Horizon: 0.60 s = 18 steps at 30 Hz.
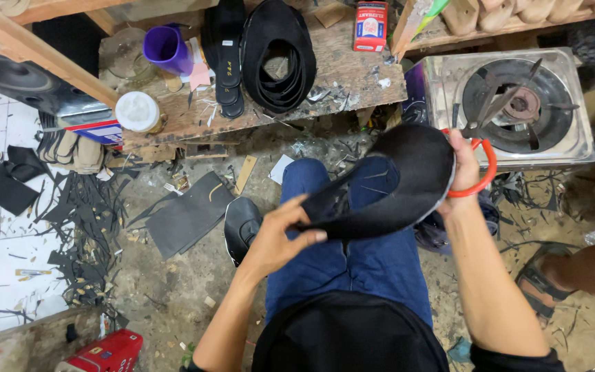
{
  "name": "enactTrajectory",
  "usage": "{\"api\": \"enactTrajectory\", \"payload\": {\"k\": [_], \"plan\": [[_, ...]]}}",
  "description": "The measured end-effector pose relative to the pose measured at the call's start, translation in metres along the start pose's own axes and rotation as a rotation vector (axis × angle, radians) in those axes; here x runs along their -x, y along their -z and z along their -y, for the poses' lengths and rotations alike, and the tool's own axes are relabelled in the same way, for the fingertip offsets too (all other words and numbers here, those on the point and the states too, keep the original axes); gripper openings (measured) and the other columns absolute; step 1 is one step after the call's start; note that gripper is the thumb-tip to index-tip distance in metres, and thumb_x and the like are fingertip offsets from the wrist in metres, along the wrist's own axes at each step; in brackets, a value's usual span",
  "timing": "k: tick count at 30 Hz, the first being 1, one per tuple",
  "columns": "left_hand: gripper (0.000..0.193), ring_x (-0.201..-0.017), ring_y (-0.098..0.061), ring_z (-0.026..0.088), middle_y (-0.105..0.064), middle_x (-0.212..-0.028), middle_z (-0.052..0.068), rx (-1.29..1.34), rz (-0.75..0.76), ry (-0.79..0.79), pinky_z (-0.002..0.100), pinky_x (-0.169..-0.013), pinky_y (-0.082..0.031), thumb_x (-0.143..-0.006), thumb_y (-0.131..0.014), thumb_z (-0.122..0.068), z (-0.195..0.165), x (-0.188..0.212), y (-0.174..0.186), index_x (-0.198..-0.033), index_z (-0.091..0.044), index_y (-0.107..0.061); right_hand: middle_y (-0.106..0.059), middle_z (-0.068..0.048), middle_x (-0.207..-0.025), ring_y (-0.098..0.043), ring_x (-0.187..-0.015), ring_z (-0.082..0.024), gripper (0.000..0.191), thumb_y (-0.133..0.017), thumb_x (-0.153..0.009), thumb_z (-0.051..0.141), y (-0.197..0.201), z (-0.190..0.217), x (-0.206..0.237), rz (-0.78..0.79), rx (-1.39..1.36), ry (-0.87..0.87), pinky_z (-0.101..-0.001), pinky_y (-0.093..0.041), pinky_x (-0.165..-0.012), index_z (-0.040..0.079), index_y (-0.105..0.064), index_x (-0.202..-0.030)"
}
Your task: The person uses red-handled scissors to trim the edges of black shoe insoles, following a white outline. They repeatedly pick up insoles from a stack, cut along the marked line, and place the trimmed pieces aside.
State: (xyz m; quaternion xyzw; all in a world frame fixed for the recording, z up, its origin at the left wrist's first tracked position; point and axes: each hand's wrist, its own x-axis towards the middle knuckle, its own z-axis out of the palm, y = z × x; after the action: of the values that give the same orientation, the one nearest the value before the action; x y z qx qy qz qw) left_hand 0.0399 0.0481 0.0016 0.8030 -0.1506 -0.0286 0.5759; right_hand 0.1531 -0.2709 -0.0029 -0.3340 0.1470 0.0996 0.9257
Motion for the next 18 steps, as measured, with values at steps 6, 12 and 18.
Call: {"api": "enactTrajectory", "payload": {"k": [6,12,18], "plan": [[0.027,-0.113,-0.07,0.033,-0.055,-0.15,0.026,-0.137,-0.48,-0.029,0.037,-0.095,-0.055,-0.082,-0.085,-0.014,-0.013,-0.043,-0.004,-0.088,-0.001,-0.062,-0.064,-0.012,-0.076,-0.063,-0.064,-0.023,0.042,-0.052,-0.108,0.041,-0.021,-0.057,0.013,0.118,0.382,0.215,-0.0375,-0.052,-0.061,0.003,-0.065,-0.096],[0.033,-0.136,-0.044,0.053,-0.033,-0.155,0.034,-0.438,-0.764,-0.011,0.052,-0.11,-0.04,-0.089,-0.083,-0.016,0.007,-0.121,-0.006,-0.107,-0.003,-0.058,-0.057,-0.011,-0.061,-0.057,-0.053,-0.018,0.037,-0.061,-0.103,0.031,-0.051,-0.093,0.037,0.078,0.69,0.182,-0.0298,-0.045,-0.05,-0.001,-0.064,-0.084],[0.054,-0.138,-0.032,0.055,-0.023,-0.155,0.035,-0.484,-0.81,0.081,0.057,-0.113,-0.036,-0.089,-0.078,-0.018,0.009,-0.175,0.002,-0.136,-0.008,-0.054,-0.067,-0.008,-0.072,-0.057,-0.052,-0.016,0.017,-0.064,-0.094,0.018,-0.058,-0.091,0.044,0.039,0.654,0.232,-0.0295,-0.047,-0.048,0.004,-0.058,-0.087]]}}
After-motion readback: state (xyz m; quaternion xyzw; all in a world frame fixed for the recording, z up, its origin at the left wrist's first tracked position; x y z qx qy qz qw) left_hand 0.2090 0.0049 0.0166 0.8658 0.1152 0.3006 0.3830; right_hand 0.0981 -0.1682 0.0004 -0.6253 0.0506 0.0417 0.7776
